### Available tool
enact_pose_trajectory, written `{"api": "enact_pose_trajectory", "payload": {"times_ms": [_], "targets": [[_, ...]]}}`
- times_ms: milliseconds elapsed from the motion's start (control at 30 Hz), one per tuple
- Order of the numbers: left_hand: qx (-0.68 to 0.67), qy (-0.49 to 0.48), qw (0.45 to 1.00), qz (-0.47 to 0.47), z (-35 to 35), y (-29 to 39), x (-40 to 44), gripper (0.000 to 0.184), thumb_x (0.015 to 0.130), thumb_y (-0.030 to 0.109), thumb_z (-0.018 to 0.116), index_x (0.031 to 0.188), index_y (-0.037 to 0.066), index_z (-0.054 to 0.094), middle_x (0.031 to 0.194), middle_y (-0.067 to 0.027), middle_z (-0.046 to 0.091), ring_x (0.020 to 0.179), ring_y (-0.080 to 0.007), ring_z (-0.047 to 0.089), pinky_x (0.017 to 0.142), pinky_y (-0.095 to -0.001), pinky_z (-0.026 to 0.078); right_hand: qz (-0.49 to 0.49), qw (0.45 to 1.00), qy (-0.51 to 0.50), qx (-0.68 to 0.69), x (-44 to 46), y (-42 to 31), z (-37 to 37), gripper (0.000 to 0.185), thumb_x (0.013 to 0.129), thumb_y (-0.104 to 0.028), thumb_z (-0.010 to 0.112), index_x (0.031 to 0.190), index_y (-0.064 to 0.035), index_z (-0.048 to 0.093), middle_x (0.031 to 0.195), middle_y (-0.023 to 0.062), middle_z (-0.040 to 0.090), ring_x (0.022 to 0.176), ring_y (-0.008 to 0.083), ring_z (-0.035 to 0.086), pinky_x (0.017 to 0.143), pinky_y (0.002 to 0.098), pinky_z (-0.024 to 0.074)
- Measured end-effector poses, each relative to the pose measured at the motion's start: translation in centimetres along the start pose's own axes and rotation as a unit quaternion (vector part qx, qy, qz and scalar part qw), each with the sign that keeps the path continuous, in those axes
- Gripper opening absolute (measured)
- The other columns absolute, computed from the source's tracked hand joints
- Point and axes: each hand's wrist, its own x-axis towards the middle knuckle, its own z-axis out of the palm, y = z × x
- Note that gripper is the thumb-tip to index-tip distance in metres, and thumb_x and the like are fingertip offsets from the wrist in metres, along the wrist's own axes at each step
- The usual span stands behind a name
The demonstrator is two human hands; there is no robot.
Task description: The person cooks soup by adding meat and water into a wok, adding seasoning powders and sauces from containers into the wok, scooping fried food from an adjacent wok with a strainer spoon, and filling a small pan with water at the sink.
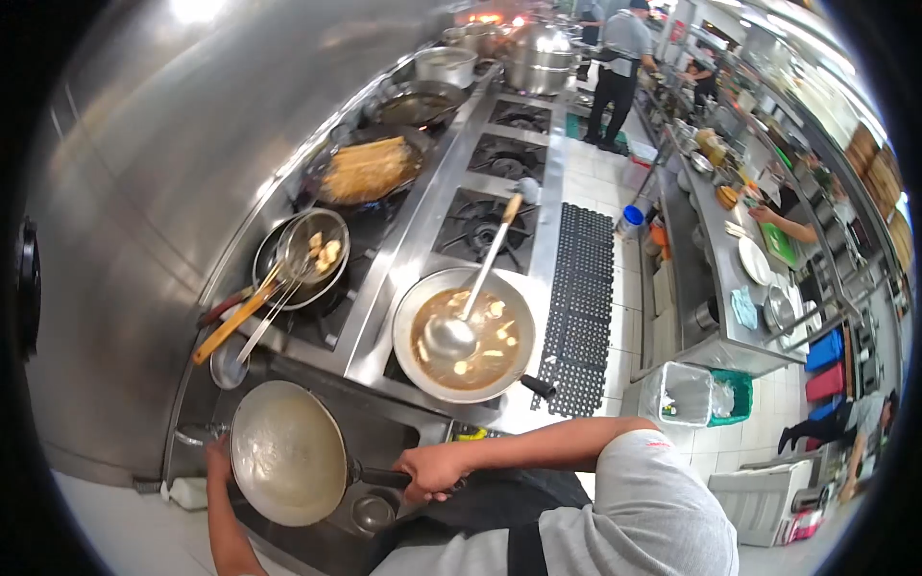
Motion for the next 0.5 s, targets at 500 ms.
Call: {"api": "enact_pose_trajectory", "payload": {"times_ms": [500], "targets": [[-0.332, -0.671, 0.641, -0.168, 9.9, 21.1, -19.6, 0.05, 0.099, 0.025, 0.063, 0.147, 0.018, 0.047, 0.143, -0.0194, 0.054, 0.135, -0.0334, 0.05, 0.114, -0.0542, 0.035, -0.098, 0.973, 0.139, 0.154, -32.4, 10.0, -1.8, 0.014, 0.086, -0.015, 0.067, 0.088, -0.0035, 0.058, 0.062, -0.0006, 0.052, 0.047, 0.009, 0.053, 0.043, 0.0264, 0.0424]]}}
